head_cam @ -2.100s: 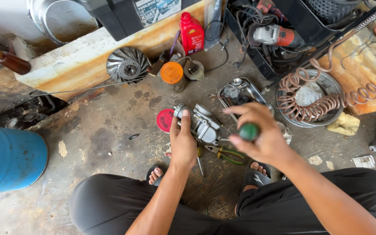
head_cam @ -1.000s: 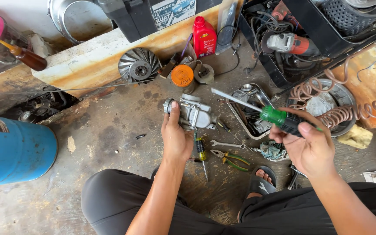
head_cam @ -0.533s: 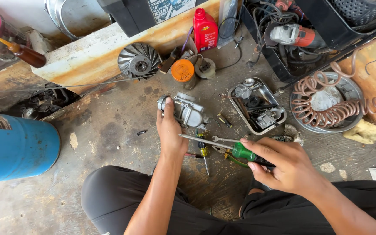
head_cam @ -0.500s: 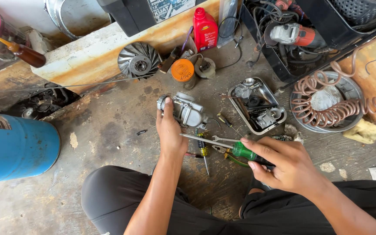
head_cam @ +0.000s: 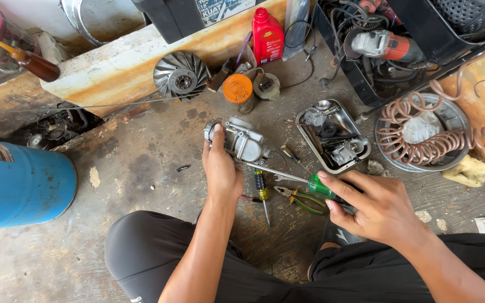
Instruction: Disassembling and inspecting a motorcycle carburetor using a screwdriver
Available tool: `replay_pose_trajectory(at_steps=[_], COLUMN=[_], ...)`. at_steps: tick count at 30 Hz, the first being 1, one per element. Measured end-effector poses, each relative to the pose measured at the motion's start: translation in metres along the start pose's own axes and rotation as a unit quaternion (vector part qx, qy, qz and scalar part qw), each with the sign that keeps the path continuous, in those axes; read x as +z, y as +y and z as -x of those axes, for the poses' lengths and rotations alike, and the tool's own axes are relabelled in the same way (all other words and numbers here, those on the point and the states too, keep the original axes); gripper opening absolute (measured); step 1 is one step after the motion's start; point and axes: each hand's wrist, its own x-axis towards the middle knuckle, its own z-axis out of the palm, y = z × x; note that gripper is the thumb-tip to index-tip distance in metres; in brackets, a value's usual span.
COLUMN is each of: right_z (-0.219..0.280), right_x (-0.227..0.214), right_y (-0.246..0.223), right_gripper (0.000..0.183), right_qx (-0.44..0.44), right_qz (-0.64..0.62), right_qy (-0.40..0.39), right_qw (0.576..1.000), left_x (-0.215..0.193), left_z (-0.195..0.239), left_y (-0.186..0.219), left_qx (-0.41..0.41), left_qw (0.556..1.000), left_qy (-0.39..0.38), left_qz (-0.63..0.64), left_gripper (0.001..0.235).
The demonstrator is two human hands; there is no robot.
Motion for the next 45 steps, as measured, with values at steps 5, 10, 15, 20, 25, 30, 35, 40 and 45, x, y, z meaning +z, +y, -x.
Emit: replay_pose_trajectory(at_steps=[5,10,15,20,25,30,35,40,45], right_z=[-0.003,-0.003,-0.004,0.007,0.012,0.020,0.024,0.028,0.028], right_x=[-0.002,-0.003,-0.006,0.002,0.020,0.039,0.046,0.049,0.052], right_y=[-0.003,-0.004,-0.006,-0.001,-0.002,-0.007,-0.017,-0.022,-0.020], right_gripper=[0.050,0.048,0.048,0.053,0.042,0.048,0.045,0.042,0.038], right_qx=[-0.003,-0.013,-0.041,-0.063,-0.106,-0.085,-0.090,-0.077,-0.010], right_qz=[0.004,0.037,0.079,0.108,0.110,0.106,0.135,0.129,-0.001], right_qy=[0.003,0.009,0.021,0.006,0.054,0.048,0.067,0.089,0.089], right_qw=[1.000,0.999,0.996,0.992,0.987,0.990,0.984,0.985,0.996], left_x=[-0.002,-0.002,-0.002,-0.004,-0.032,-0.014,-0.016,-0.018,-0.026], left_z=[0.000,0.001,0.001,-0.005,-0.064,-0.054,-0.054,-0.045,-0.057], left_y=[0.001,0.001,0.000,-0.006,-0.049,-0.041,-0.045,-0.045,-0.049], left_qx=[0.004,0.006,0.005,0.030,0.073,0.106,0.127,0.129,0.154], left_qw=[1.000,1.000,1.000,0.996,0.994,0.990,0.989,0.991,0.987], left_qy=[-0.002,-0.004,0.001,0.010,0.059,0.045,0.038,0.004,-0.003], left_qz=[-0.006,-0.015,-0.027,-0.083,-0.052,-0.087,-0.071,-0.042,-0.033], left_gripper=[0.027,0.027,0.028,0.027,0.053,0.048,0.041,0.038,0.038])
